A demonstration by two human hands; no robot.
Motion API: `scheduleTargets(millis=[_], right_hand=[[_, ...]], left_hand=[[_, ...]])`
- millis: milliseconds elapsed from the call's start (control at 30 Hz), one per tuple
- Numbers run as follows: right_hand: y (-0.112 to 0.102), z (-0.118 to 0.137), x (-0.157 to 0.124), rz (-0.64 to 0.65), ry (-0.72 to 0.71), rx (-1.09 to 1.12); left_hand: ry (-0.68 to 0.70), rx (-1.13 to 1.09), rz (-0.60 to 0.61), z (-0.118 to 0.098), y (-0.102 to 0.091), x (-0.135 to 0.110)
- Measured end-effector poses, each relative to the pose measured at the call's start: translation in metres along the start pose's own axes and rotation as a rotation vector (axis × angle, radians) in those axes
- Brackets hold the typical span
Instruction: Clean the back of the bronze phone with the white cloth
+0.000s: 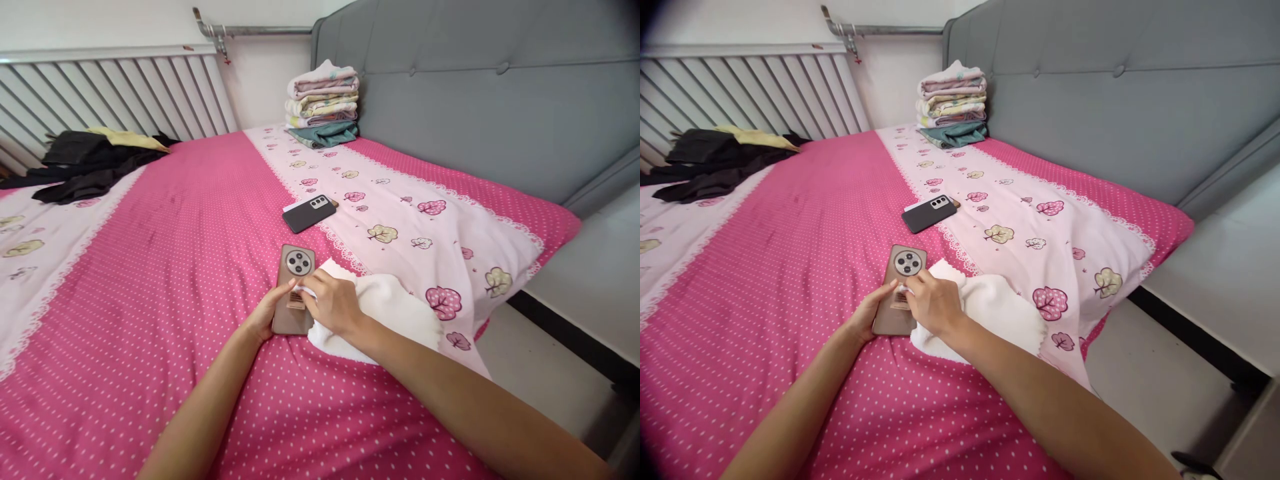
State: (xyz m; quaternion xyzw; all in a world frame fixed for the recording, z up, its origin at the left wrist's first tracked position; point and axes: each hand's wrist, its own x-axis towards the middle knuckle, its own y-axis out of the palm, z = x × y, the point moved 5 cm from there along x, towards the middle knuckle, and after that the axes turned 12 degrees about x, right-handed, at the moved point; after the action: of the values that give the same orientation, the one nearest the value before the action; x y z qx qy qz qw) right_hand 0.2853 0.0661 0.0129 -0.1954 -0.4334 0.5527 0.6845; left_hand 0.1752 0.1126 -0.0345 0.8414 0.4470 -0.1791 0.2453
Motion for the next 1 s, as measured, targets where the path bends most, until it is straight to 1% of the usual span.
scheduleTargets(millis=[700, 1000], right_hand=[[-0.0007, 0.0004, 0.0001, 0.009, 0.008, -0.005], [-0.0006, 0.0004, -0.0002, 0.012, 0.003, -0.011]], left_hand=[[0.002, -0.001, 0.010, -0.0016, 0.0024, -0.0008], [0.002, -0.008, -0.003, -0.0012, 0.0015, -0.0006]])
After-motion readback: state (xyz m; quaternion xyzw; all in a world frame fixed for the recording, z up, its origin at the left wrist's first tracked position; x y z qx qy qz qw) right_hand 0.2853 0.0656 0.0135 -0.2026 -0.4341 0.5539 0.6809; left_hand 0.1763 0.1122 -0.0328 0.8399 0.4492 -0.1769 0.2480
